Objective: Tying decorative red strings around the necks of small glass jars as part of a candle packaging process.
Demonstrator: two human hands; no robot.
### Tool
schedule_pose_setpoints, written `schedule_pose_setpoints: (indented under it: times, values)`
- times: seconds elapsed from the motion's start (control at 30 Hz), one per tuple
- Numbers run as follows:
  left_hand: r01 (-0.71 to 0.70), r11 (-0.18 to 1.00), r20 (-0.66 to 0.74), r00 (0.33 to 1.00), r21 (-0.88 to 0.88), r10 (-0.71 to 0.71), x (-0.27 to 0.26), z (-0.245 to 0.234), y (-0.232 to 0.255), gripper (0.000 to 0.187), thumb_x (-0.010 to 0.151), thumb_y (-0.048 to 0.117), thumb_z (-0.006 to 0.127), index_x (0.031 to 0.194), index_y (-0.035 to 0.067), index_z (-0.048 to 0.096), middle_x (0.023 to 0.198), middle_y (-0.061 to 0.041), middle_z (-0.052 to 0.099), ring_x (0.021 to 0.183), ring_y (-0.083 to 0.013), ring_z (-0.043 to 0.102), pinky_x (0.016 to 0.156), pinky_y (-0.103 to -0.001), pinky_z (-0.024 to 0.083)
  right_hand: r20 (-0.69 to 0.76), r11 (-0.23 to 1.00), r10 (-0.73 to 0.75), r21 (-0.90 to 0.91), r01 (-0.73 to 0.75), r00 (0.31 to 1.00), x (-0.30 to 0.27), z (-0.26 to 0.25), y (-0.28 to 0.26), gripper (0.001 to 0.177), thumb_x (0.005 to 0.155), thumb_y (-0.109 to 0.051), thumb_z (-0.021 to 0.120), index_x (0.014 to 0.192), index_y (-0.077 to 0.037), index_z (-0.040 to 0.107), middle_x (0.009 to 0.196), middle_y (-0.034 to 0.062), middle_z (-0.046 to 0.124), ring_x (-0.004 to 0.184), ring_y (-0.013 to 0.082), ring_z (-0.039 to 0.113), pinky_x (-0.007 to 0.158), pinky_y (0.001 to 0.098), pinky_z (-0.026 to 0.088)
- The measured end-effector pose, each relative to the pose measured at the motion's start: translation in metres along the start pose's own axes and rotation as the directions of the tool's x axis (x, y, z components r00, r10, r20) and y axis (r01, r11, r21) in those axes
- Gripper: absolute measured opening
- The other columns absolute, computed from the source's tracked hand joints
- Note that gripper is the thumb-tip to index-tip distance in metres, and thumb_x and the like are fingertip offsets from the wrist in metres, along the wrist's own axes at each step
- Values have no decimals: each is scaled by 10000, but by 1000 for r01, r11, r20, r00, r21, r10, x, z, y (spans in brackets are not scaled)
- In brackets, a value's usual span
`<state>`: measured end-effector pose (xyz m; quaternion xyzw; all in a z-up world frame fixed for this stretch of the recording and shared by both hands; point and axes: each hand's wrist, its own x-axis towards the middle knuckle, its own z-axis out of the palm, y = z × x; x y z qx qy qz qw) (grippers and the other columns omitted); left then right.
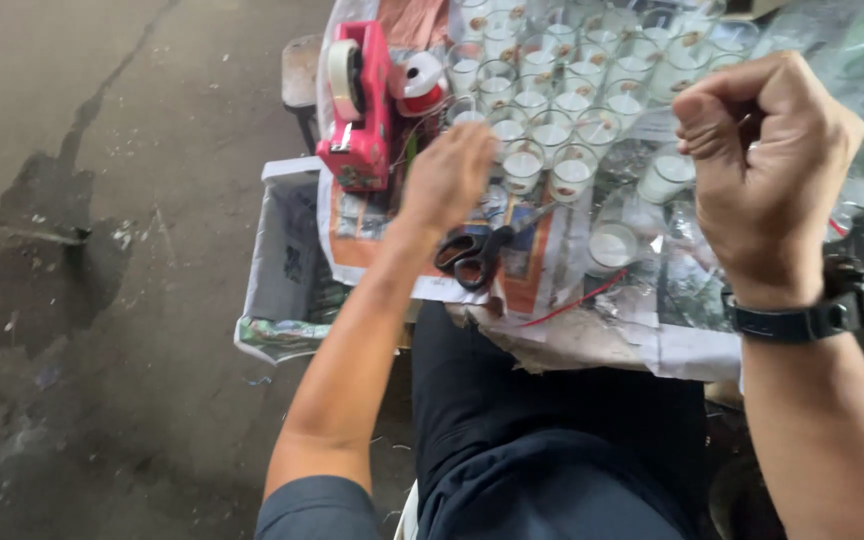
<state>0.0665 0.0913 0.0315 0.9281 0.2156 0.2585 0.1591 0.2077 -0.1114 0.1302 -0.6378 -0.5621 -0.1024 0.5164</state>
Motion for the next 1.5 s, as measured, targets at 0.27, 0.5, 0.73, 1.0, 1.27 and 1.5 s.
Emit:
schedule_pose_setpoints:
  times: [0.27,0.5,0.73,1.0,1.27,1.5]
  values:
    - [-156,937,-220,971,-312,88,-1,-65,90,282,933,220,298,1121,78,453,1038,-93,541,970,-219,559,799,-330,475,282,950,-122,-246,195,952,7,-12,-7,168,964,-97,695,840,-35,600,813,56,599,696,172,533,577,286,388]
    - [139,412,155,988,-901,6,-24,-48,147,255,940,201,356,878,71,566,691,23,530,496,-33,337,449,-170,267,240,975,-176,-93,204,955,2,-17,-17,225,974,-127,572,797,11,571,756,93,569,615,166,454,550,287,341]
    - [51,-184,130,885,-982,-447,-62,-19,116,232,909,195,392,816,11,498,526,5,324,447,-64,281,407,-187,216,287,951,285,36,-308,914,-64,-15,30,251,871,39,500,1115,-3,455,1009,126,503,851,167,505,582,200,399]
    - [-203,939,-436,898,-278,65,-49,19,126,374,774,467,551,966,146,575,754,31,562,547,-140,521,495,-240,420,367,891,425,-9,-454,827,-93,27,40,719,729,-403,628,1270,-26,341,1116,194,537,963,377,516,695,403,436]
    - [-355,901,-413,880,-250,233,-26,-1,132,60,778,156,545,776,149,604,647,37,532,581,-128,529,569,-223,448,208,953,289,-160,-259,935,-98,38,40,301,738,-269,621,925,-47,541,969,123,505,796,366,545,621,433,459]
    - [14,585,-25,998,-811,-58,-35,1,83,255,777,115,622,1025,68,584,564,-7,458,555,-98,422,546,-228,412,416,863,474,-47,-503,776,-91,27,44,694,647,-493,658,1233,-192,438,1056,56,542,668,248,531,585,362,436]
